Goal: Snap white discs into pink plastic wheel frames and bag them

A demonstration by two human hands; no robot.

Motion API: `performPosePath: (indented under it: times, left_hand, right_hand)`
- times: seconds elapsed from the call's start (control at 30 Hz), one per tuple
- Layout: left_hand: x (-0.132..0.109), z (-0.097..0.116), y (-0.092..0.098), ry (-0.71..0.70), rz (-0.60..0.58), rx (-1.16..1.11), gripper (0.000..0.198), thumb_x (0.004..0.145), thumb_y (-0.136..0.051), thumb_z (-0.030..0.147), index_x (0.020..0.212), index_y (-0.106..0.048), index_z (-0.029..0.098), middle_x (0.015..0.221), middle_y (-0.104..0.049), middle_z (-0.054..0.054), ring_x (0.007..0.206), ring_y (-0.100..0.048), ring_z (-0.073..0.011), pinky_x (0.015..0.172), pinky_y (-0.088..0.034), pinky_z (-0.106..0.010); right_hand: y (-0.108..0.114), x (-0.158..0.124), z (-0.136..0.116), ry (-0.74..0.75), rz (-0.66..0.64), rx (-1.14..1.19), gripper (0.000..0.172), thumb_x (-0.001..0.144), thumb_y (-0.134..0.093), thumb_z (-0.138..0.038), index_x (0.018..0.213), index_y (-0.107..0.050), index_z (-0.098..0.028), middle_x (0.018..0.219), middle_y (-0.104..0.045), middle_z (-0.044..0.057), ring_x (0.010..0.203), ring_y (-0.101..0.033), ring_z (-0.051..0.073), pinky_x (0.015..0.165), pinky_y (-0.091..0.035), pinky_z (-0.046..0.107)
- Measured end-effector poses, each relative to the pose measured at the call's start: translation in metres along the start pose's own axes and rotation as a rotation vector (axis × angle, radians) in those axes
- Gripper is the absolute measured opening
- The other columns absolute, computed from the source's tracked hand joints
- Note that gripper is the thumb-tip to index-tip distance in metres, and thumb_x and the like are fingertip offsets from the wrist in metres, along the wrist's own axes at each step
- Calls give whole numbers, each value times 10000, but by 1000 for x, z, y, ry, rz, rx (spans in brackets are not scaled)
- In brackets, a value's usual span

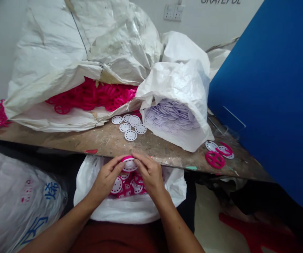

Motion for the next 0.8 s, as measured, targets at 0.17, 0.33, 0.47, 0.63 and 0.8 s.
performPosePath:
  times: [0.17,0.33,0.47,0.63,0.8]
  left_hand:
    - [0,5,3,-111,8,182,278,882,-495,308,1072,-633,160,1084,-681,-74,1034,-610,-203,934,-457,-321]
    - [-3,1,-4,83,-105,-165,402,846,-543,318,1210,-485,158,1137,-648,-95,980,-635,-205,813,-533,-322]
    - [-6,-6,-6,168,-152,-246,403,809,-593,303,1167,-476,158,1048,-674,-83,875,-665,-193,745,-555,-308]
    - [-10,-8,-6,174,-106,-138,373,821,-570,349,1142,-504,171,1002,-693,-71,819,-683,-204,714,-561,-312]
    - [0,-16,20,71,-220,93,456,822,-557,415,1232,-505,221,1121,-678,-65,969,-665,-226,806,-554,-320]
  right_hand:
    - [-2,5,0,-114,-34,176,180,840,-574,-309,956,-679,-220,908,-685,23,842,-613,168,760,-466,280]
    - [-1,2,2,-280,5,370,220,844,-558,-370,996,-621,-224,664,-599,-31,534,-518,102,545,-427,223]
    - [-4,-5,5,-230,-110,387,319,805,-614,-306,1109,-549,-237,916,-647,14,761,-604,142,702,-478,261]
    - [-4,-13,2,-130,-118,187,288,839,-575,-273,1121,-531,-235,962,-654,31,858,-617,174,767,-478,292]
    - [31,23,-7,26,-162,-107,366,789,-644,-317,1150,-600,-272,1057,-656,24,974,-600,189,871,-456,320]
Point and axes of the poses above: each hand's wrist, its own x-axis towards the middle knuckle, its own y-axis out of the back of the hand, z = x × y, the point moved 2 cm from there along x, towards the middle knuckle
